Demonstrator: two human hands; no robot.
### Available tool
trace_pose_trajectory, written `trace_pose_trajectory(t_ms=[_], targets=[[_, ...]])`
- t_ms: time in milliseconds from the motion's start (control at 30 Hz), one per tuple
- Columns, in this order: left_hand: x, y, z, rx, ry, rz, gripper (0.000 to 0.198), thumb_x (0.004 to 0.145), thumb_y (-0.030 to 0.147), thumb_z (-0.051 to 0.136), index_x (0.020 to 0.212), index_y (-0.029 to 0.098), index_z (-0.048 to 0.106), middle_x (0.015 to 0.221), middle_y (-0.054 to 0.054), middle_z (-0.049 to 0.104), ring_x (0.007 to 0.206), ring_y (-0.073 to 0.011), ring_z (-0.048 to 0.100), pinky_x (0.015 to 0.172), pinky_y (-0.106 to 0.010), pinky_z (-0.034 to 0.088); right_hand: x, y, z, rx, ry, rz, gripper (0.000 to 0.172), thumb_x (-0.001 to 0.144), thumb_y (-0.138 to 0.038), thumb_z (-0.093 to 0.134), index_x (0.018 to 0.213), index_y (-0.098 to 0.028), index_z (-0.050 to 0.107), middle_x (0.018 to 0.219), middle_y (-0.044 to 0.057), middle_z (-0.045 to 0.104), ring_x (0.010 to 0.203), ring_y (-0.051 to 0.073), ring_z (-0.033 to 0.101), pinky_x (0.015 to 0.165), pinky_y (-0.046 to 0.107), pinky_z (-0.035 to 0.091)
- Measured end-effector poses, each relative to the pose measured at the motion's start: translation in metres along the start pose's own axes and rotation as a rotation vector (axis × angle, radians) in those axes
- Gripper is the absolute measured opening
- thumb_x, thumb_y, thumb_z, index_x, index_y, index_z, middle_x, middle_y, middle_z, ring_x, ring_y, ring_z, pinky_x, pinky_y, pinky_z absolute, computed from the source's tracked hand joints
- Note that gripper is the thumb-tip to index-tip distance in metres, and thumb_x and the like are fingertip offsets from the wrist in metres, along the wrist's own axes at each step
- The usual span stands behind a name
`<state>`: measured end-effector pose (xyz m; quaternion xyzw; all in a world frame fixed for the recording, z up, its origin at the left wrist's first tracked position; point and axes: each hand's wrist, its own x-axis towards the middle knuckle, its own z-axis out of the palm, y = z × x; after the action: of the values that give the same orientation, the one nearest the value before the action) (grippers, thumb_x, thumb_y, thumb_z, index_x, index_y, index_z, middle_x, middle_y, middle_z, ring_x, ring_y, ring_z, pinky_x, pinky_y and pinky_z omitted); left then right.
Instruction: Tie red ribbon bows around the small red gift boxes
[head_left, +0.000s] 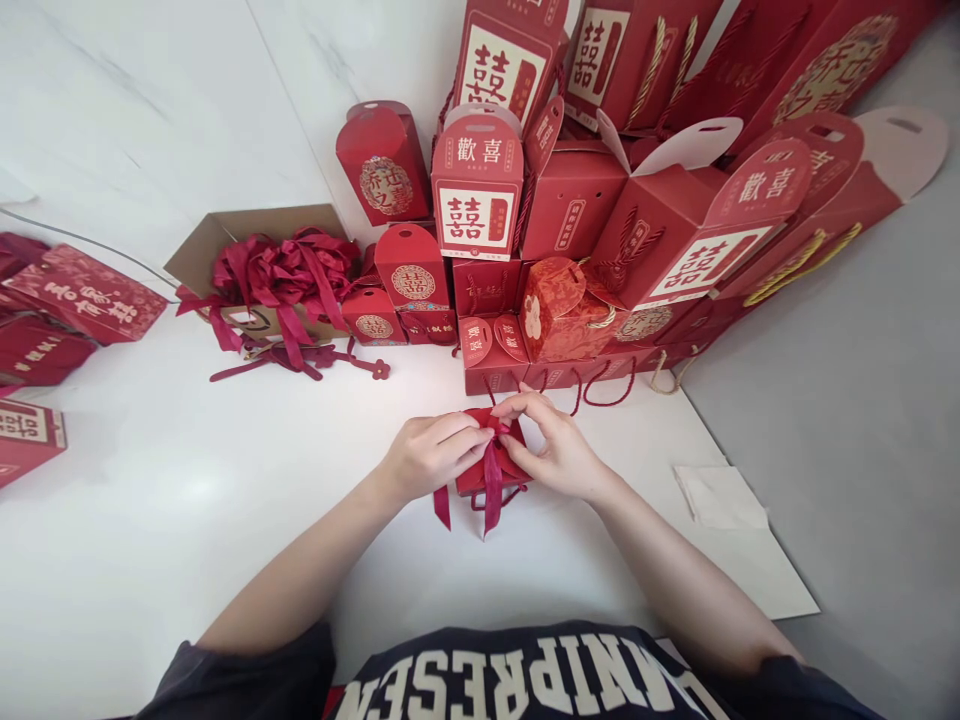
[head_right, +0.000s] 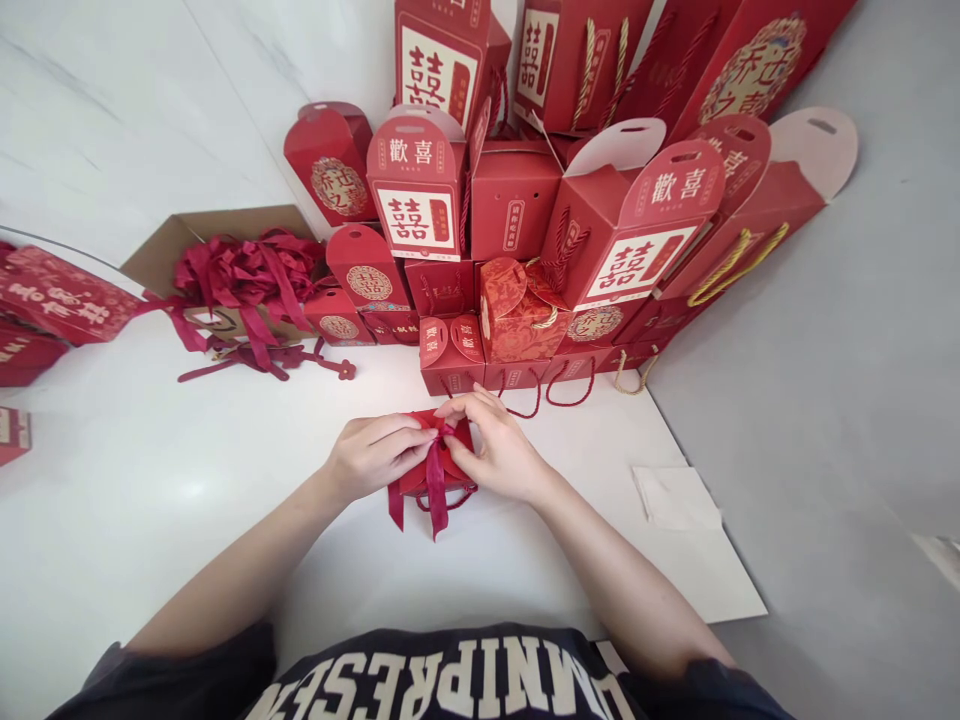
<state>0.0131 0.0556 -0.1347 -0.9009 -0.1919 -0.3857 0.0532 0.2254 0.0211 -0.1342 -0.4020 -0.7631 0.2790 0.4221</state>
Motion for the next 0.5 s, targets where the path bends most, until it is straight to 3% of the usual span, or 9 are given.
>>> trace_pose_trajectory(t_ms=[133, 267, 367, 500], targets=[[-0.001, 0.000, 0.000, 0.008, -0.006, -0.002, 0.008, 0.082, 0.015, 0.066, 0.090, 0.018, 0.064, 0.075, 0.001, 0.068, 0.065, -0.0081, 0.065, 0.061, -0.019, 0.052, -0.001, 0.001, -0.002, 0.109, 0.109, 0.051, 0.022, 0.085, -0.013, 0.054, 0.104, -0.024, 0.051, 0.084, -0.001, 0.057, 0.080, 0.015, 0.060, 0.111, 0.048, 0.035], [-0.002, -0.001, 0.000, 0.015, -0.019, -0.013, 0.009, 0.083, 0.017, 0.065, 0.091, 0.019, 0.065, 0.073, 0.003, 0.068, 0.063, -0.0080, 0.065, 0.059, -0.019, 0.051, -0.001, 0.000, -0.001, 0.101, 0.012, 0.067, 0.033, 0.083, -0.013, 0.055, 0.113, -0.023, 0.050, 0.095, 0.003, 0.060, 0.092, 0.019, 0.060, 0.099, 0.044, 0.045], [-0.001, -0.001, 0.000, 0.026, -0.019, -0.010, 0.011, 0.082, 0.017, 0.067, 0.092, 0.019, 0.065, 0.075, 0.003, 0.070, 0.064, -0.0087, 0.066, 0.059, -0.020, 0.051, -0.001, 0.001, 0.004, 0.102, -0.001, 0.046, 0.027, 0.085, -0.014, 0.055, 0.109, -0.024, 0.054, 0.097, 0.003, 0.062, 0.091, 0.018, 0.060, 0.103, 0.046, 0.041], [0.000, 0.000, -0.001, 0.026, -0.013, -0.016, 0.006, 0.083, 0.017, 0.066, 0.089, 0.019, 0.064, 0.070, 0.004, 0.067, 0.059, -0.0079, 0.064, 0.056, -0.020, 0.049, -0.003, 0.003, 0.008, 0.174, 0.138, 0.077, 0.015, 0.087, -0.016, 0.053, 0.100, -0.023, 0.054, 0.087, 0.001, 0.057, 0.081, 0.016, 0.059, 0.100, 0.044, 0.045]])
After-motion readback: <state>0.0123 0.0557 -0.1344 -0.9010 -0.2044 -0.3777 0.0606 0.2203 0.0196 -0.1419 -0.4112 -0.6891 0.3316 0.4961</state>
